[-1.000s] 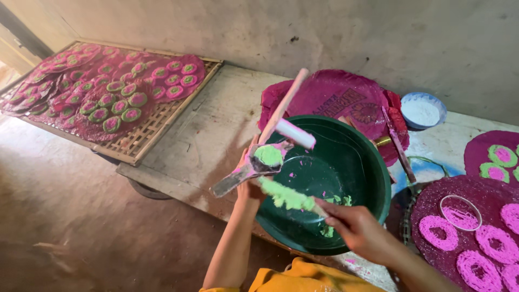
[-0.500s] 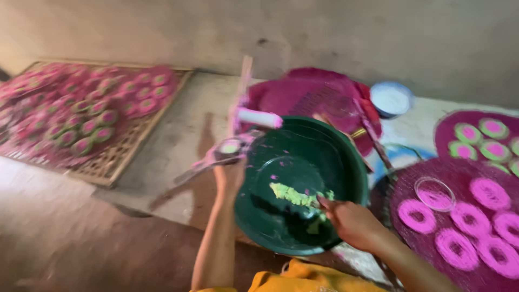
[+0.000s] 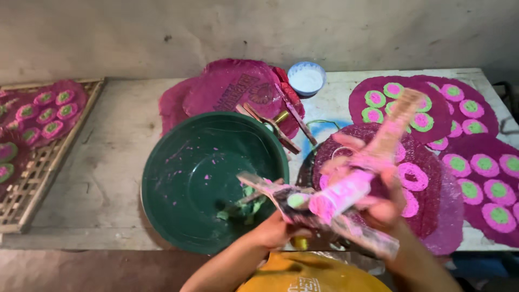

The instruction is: The person creates patterned paper offerings by using a wooden frame and stick to scoop green and pink paste from a basin and apply it through the frame onto purple paper discs.

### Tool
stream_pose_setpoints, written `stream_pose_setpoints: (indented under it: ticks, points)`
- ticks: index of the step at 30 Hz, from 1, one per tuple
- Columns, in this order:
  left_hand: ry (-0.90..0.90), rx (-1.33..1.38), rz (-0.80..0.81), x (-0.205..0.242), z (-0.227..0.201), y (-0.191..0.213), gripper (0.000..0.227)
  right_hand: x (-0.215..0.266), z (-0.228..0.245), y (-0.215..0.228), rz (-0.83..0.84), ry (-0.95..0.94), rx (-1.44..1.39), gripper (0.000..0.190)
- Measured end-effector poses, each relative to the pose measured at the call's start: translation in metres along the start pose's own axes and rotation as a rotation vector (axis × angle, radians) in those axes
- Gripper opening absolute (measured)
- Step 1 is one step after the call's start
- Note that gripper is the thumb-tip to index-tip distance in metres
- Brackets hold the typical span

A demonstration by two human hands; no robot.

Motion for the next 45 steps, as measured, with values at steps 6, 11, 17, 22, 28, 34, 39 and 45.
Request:
stream_pose_setpoints:
  ticks: [6,11,17,22,28,34,39,45]
  points:
    - [0.228,-0.799,-0.239,-0.009,-0.035,-0.062,0.034,0.039,0.096,-0.046,0.697,0.445,1.180,0.073]
    - [0.443,0.922,0.421,-0.065,0.041,-0.113,0.037,0.065,0.094,-0.043,0.848,0.391,1.465,0.066]
    - [-0.109,-0.719,-0.013,-0.109,0.012,-0.104,0.043,0.082,0.106,0.057,0.443,-0.066,1.339,0.074]
    - [-0.116,-0.665,-0.047,-0.122,-0.006,-0.092,0.055,0.141,0.107,0.120,0.359,-0.740,0.526,0.094]
    - [-0.345,-0.592,-0.471,-0.202,-0.016,0.082,0.053,0.171,0.137,0.168,-0.006,-0.666,0.571,0.103]
    - [0.059,-0.001,-0.804,-0.181,0.082,0.164,0.058,0.170,0.182,0.204,-0.080,-0.598,0.774,0.103]
    - [-0.576,-0.732,-1.074,-0.089,0.004,0.041,0.065,0.160,0.167,0.220,-0.105,-0.810,0.750,0.096]
    - [-0.497,0.504,0.520,-0.140,-0.084,-0.048,0.089,0.140,0.105,0.188,-0.003,-1.064,0.479,0.079]
Point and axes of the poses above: each hand's wrist, its own x-axis away from the middle knuckle, its own y-axis out of the back of the hand, z = x × y, the point moved 9 cm from there along -x, towards the middle knuckle, and after that the axes turned 15 degrees about y, right-handed, at the moved point
